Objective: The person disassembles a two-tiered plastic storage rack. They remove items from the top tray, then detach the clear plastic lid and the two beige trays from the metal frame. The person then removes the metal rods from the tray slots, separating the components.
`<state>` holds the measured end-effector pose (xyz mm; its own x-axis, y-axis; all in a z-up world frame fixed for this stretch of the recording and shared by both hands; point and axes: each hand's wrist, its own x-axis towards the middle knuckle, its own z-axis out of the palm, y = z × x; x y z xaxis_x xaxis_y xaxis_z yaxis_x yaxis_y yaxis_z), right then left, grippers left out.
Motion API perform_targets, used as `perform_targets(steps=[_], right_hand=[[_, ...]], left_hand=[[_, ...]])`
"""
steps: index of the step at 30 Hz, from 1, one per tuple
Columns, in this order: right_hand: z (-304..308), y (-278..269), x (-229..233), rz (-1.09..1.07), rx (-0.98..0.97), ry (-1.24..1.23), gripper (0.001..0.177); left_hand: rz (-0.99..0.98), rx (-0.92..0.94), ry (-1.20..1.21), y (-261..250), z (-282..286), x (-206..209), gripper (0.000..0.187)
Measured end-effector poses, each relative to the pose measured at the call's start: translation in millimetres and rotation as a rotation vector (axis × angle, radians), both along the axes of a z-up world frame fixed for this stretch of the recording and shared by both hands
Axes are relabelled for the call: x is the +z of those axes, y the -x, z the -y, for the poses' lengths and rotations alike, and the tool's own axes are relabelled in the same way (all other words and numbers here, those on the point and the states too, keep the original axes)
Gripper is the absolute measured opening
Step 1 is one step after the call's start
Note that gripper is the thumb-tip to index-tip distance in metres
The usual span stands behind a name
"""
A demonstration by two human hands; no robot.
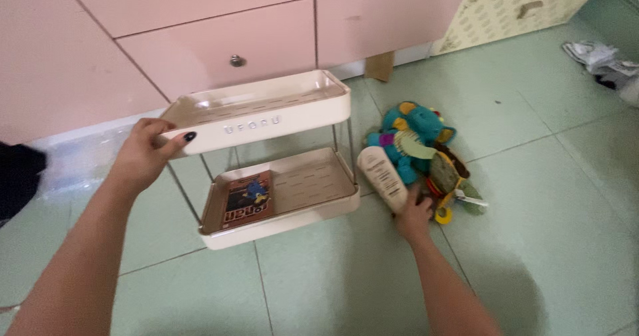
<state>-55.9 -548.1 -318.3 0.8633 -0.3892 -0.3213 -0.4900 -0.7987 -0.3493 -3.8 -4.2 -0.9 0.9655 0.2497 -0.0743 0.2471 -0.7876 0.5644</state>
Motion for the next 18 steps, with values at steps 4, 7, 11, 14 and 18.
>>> perform_targets(steps=[4, 7, 11, 14, 18], right_hand=[[-11, -1, 22, 0.184, -0.098, 0.242, 0.083], [-38, 15, 82, 0.608, -0.176, 0.080, 0.081], [-106, 30, 164, 1.051, 0.038, -0.114, 0.061], [-161, 26, 197, 1.134, 0.327, -0.180, 0.058], [-215, -7, 194, 0.852, 0.459, -0.400, 0.046]], left_hand=[[0.186, -0.155, 0.056, -2, -11, -11, 0.050], [0.232, -0.172, 0.019, -8, -14, -18, 0.049], [0.184, -0.107, 0.044, -10, -10, -24, 0.051], [0.221, -0.113, 0.120, -12, -6, -27, 0.051], [0.255, -0.120, 0.082, -12, -2, -29, 0.049]])
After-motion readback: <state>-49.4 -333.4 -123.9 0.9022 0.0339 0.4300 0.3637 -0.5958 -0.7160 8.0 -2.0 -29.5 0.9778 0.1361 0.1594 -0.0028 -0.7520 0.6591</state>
